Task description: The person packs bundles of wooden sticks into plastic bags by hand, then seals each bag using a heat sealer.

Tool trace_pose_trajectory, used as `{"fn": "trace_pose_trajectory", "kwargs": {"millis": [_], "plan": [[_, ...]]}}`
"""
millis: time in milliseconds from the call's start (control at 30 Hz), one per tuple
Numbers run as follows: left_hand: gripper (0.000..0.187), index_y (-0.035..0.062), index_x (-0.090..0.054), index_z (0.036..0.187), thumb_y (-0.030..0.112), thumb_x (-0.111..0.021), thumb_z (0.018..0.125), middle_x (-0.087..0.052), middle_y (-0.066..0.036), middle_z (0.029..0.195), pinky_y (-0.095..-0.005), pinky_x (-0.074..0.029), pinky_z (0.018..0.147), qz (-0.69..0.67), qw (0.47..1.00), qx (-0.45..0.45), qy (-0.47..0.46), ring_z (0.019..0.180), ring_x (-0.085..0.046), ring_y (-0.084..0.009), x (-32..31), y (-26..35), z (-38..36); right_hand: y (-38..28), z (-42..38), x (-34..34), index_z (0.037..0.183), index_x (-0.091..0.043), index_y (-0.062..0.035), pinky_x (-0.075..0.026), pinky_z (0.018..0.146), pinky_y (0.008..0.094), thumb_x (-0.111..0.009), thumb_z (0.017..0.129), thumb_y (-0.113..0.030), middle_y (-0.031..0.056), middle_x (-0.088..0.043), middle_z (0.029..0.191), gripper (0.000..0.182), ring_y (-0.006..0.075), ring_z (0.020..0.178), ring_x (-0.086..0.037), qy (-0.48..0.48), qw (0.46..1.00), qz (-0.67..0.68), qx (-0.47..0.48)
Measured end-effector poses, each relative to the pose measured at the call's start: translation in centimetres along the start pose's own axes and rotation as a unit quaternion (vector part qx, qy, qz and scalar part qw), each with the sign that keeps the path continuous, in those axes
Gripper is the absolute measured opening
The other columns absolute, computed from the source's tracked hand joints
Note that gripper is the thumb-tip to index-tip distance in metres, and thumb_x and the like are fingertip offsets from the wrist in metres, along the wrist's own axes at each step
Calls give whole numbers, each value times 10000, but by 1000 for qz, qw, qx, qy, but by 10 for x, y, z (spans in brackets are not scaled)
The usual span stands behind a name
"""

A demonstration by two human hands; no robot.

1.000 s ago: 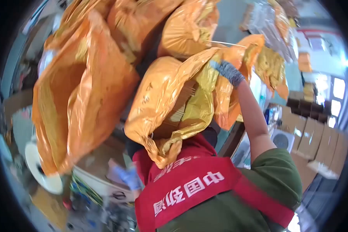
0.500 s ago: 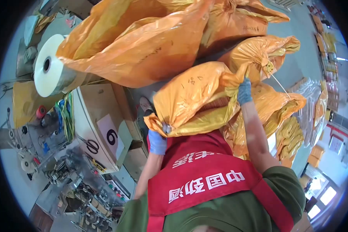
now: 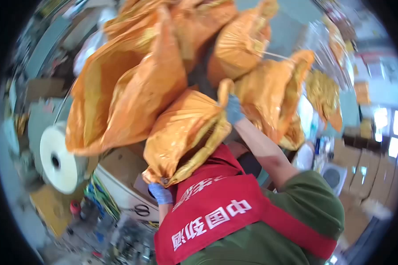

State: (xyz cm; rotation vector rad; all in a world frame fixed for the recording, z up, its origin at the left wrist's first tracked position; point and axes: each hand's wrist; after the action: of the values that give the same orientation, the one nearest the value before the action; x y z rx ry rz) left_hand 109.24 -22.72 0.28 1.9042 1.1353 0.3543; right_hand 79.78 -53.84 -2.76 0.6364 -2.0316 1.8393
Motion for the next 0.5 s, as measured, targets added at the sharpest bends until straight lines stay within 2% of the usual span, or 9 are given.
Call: {"fn": "trace_pose_trajectory", "kwargs": {"millis": [33,67,100,167,233,300,367,400,500], "plan": [[503,110,-388,1275,411,-516,892,-485,-45,1174,-360,-462,882,18,999,5,-46,1053,-504,-189,0,-3,17,-13,11,-9,904,-529,-53,-448,508,292,-509,912,-182,36,-572,754,131,133,617,-537,14,999,34,2],[416,75,-407,1214,356,-467,913,-507,-44,954,-334,-497,769,47,998,-30,20,853,-544,-193,-44,35,-2,-24,18,-17,760,-579,-57,-440,489,296,-508,919,-213,33,-567,683,234,131,581,-530,37,998,56,9],[388,81,-444,1165,372,-467,910,-490,-42,1008,-344,-489,797,36,995,-91,-11,872,-533,-191,21,-23,43,-95,23,-14,734,-585,-37,-432,497,325,-499,941,-286,50,-572,684,335,135,600,-510,77,978,-21,-194],[395,75,-447,1150,391,-454,913,-469,-47,1035,-366,-481,834,-60,998,20,-9,899,-520,-190,47,-38,67,-41,44,-33,896,-582,-19,-452,558,346,-522,928,-327,101,-600,740,315,184,657,-549,127,990,2,-67],[420,53,-413,1213,337,-479,911,-479,-66,1102,-386,-474,863,118,990,-40,60,967,-518,-205,-6,22,29,-50,45,-22,1159,-522,-18,-478,602,410,-539,912,-322,181,-651,837,393,316,708,-626,84,984,135,-82],[401,24,-410,1234,262,-496,924,-476,-102,1187,-372,-459,888,93,980,-79,156,1032,-515,-226,-49,46,-31,-68,28,10,1269,-457,-59,-490,747,385,-583,885,-371,202,-638,928,511,316,839,-635,81,990,91,-67],[414,-3,-398,1274,188,-508,923,-453,-133,1261,-371,-448,913,251,891,-297,235,1091,-498,-245,-82,44,-73,-78,7,47,1341,-382,-35,-402,945,292,-635,871,-269,124,-511,1254,583,185,1121,-500,39,985,165,-9],[425,-15,-384,1304,156,-489,930,-452,-149,1264,-379,-448,911,486,727,-404,270,1099,-494,-241,-106,50,-101,-76,-1,66,1365,-342,-38,-373,982,303,-656,855,-248,124,-456,1315,635,191,1174,-462,5,979,204,14],[554,-31,-401,1309,198,-597,843,-495,-213,1222,-423,-354,1003,482,773,-396,-113,1140,-477,-339,-179,-23,-135,-53,-9,153,1357,-328,-47,-322,1049,372,-698,821,-226,142,-399,1366,676,264,1264,-400,61,965,26,252]]}}
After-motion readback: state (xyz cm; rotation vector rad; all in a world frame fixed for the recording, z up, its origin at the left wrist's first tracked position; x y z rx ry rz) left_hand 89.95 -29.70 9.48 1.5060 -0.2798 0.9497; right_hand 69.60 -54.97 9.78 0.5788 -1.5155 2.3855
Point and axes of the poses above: each hand's wrist, its own z-axis towards the middle knuckle, its own x-axis out of the back of the hand, y = z × x
